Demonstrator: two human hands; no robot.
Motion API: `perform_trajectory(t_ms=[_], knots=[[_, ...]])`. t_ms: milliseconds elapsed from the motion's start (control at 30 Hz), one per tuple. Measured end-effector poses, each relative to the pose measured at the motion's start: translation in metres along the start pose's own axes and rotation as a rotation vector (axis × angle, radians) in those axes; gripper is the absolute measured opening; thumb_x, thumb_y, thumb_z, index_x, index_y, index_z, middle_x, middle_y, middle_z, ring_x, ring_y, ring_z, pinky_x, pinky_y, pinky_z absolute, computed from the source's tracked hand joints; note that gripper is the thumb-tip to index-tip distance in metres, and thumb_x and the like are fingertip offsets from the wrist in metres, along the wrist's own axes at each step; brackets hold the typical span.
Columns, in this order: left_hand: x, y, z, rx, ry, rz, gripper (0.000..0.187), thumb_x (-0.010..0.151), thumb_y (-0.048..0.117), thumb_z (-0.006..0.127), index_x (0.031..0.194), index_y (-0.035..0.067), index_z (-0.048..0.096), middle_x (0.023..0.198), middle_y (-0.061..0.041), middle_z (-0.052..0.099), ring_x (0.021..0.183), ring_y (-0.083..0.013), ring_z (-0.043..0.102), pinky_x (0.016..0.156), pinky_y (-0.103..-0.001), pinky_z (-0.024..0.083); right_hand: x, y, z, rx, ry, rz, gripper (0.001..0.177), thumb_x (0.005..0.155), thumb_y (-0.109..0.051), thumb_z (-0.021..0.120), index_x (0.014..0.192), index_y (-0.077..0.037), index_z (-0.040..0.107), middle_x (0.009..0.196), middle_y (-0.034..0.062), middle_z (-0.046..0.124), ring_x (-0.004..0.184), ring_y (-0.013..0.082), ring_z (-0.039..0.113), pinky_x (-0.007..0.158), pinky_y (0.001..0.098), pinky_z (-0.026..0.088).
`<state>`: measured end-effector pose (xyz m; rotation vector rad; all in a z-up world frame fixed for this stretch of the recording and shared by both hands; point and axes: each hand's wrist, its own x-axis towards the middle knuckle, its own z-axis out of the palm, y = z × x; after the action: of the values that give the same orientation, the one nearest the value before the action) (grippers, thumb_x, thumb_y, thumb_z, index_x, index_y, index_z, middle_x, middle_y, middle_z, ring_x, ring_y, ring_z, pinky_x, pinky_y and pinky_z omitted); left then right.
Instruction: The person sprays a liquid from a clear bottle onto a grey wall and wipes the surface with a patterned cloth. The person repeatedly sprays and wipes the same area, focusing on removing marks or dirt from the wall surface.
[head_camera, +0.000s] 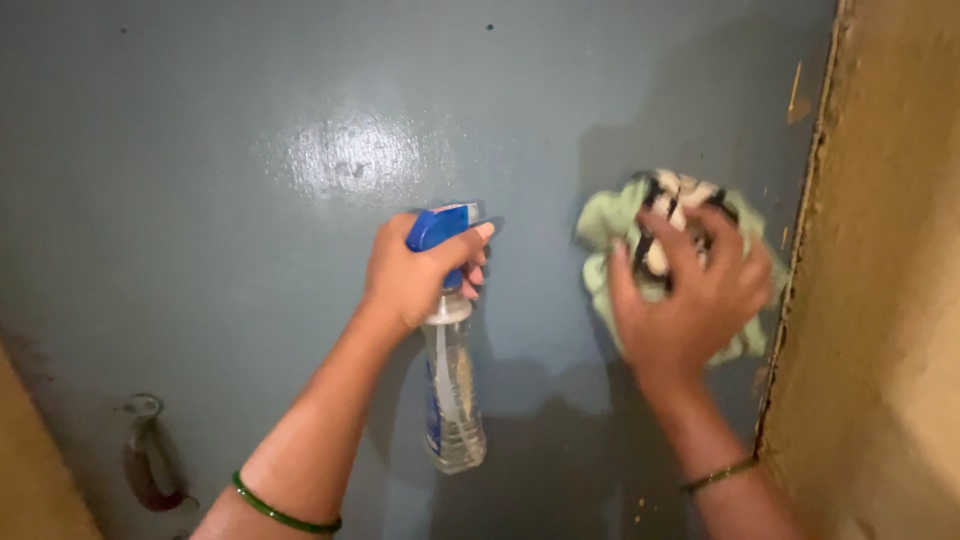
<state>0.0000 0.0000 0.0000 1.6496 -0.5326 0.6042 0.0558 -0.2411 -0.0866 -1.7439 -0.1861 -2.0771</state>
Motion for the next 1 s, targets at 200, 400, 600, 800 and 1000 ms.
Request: perform_trajectory(t_ms=[200, 400, 600, 800, 1000], knots=[[0.002, -0.001, 0.001, -0.040, -0.010, 0.001, 0.027, 0.083, 0.019, 0.078, 0.069, -0.002, 0.068, 0.062, -0.009, 0.067, 0.051, -0.0155, 0.066, 0.049, -0.030, 0.056, 0.030, 0.005, 0.000, -0.009, 0.053, -0.078, 0.029, 0.093, -0.028, 0.082, 0.121, -0.025, 0.076, 0.140, -0.0018, 0.058, 0.136, 0.0335, 0.042, 0.114, 0.0508, 0.032], [0.000, 0.000, 0.002, 0.028, 0.001, 0.033, 0.027, 0.082, 0.020, 0.077, 0.070, -0.002, 0.069, 0.062, -0.009, 0.068, 0.049, -0.0157, 0.065, 0.048, -0.029, 0.054, -0.004, 0.004, -0.009, -0.012, 0.036, -0.065, 0.029, 0.091, -0.033, 0.086, 0.118, -0.026, 0.077, 0.137, -0.0016, 0.060, 0.131, 0.0325, 0.043, 0.116, 0.0513, 0.033], [-0.001, 0.001, 0.004, 0.030, 0.018, 0.035, 0.028, 0.083, 0.021, 0.077, 0.070, -0.001, 0.068, 0.061, -0.009, 0.068, 0.049, -0.0158, 0.065, 0.048, -0.028, 0.053, -0.042, 0.008, -0.016, -0.035, 0.011, -0.056, 0.035, 0.083, -0.036, 0.086, 0.116, -0.028, 0.079, 0.139, -0.0038, 0.063, 0.130, 0.0295, 0.045, 0.114, 0.0497, 0.035], [-0.001, 0.001, 0.006, 0.034, 0.027, 0.029, 0.027, 0.082, 0.022, 0.078, 0.070, -0.001, 0.069, 0.061, -0.009, 0.068, 0.048, -0.0156, 0.064, 0.047, -0.028, 0.053, -0.081, 0.014, -0.022, -0.040, -0.006, -0.090, 0.039, 0.074, -0.038, 0.087, 0.112, -0.030, 0.079, 0.137, -0.0041, 0.065, 0.125, 0.0322, 0.045, 0.108, 0.0495, 0.036], [-0.002, 0.000, 0.006, 0.023, 0.021, 0.039, 0.029, 0.083, 0.022, 0.078, 0.070, -0.002, 0.069, 0.061, -0.009, 0.068, 0.049, -0.0150, 0.065, 0.048, -0.028, 0.053, -0.131, 0.019, -0.036, -0.014, -0.054, -0.117, 0.039, 0.072, -0.039, 0.085, 0.109, -0.031, 0.077, 0.133, -0.0054, 0.064, 0.124, 0.0314, 0.047, 0.107, 0.0508, 0.036]])
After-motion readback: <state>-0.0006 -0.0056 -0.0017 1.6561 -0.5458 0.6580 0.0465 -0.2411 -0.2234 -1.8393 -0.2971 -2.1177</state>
